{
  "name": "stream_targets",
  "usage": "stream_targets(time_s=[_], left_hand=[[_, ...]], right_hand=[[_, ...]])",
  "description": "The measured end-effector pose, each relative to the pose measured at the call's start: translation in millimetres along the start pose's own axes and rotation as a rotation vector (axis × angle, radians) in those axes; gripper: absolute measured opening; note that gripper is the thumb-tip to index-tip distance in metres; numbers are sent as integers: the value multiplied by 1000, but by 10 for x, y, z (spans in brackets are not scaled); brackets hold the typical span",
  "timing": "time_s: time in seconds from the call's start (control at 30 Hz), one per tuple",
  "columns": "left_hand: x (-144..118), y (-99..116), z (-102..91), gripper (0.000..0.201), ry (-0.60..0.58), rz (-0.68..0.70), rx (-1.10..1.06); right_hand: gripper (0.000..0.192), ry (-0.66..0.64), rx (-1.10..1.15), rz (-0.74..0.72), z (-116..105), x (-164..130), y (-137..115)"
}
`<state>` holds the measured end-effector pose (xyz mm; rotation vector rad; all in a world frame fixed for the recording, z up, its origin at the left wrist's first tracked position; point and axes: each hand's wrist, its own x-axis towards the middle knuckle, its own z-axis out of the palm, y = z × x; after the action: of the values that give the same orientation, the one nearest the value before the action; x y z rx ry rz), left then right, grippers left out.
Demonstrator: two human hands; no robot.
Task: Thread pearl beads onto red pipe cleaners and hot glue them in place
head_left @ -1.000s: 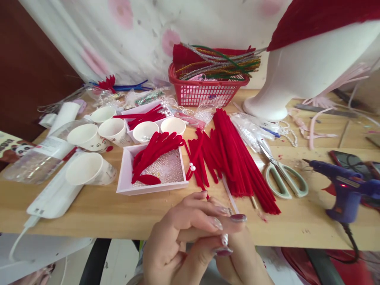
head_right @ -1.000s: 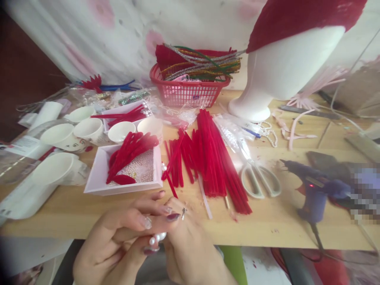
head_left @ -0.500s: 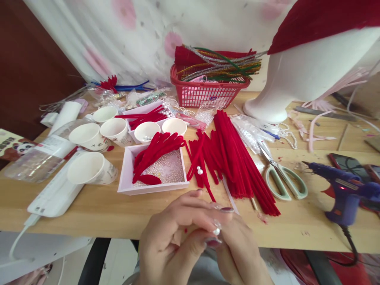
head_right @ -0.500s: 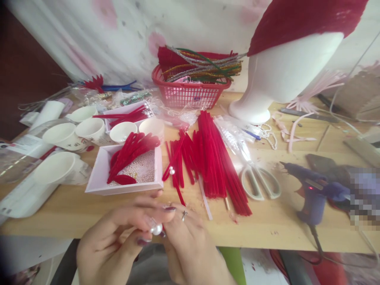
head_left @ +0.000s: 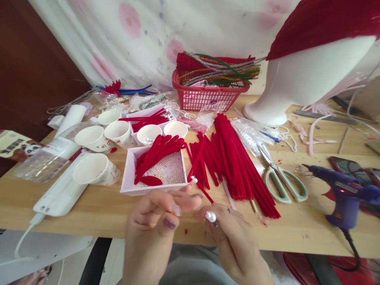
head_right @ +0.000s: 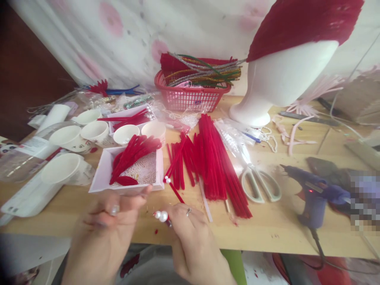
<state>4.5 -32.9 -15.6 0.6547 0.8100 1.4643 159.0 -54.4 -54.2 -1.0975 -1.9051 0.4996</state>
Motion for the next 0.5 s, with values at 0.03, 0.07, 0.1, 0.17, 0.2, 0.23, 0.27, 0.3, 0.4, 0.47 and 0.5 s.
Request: stream_targets(time_s=[0.03,0.07,0.1,0.17,0.2,0.23,0.27,0.3,0.4,0.47,0.5], left_hand=[[12,18,-18,16,24,13,-14],[24,28,-35,14,35,7,-35],[37,29,-50,10,35,-26,-68],[58,8,-72,5,17,-137,-153],[67,-10,-79,4,11,-196,-192],[74,-28,-83,5,5,-257,-220],[80,-44,-84,6,-1,-310,-236],[85,-57,-85,7,-9,-350,-245],[94,-76,-84,12,-40,-408,-246],[99,-84,-76,14,-54,-428,-219],[101,-90,-70,16,-60,-431,-197]], right_hand=[[34,4,15,17,5,-22,9],[31,8,32,39,10,-37,10],[26,16,46,57,14,-43,4],[22,21,66,84,16,-30,-21],[22,19,74,91,12,-14,-37],[21,15,86,93,6,6,-53],[21,12,104,97,-2,27,-67],[20,5,129,103,-12,48,-80],[24,-23,216,162,-43,90,-116],[27,-43,270,211,-56,97,-145],[29,-53,297,240,-61,96,-161]])
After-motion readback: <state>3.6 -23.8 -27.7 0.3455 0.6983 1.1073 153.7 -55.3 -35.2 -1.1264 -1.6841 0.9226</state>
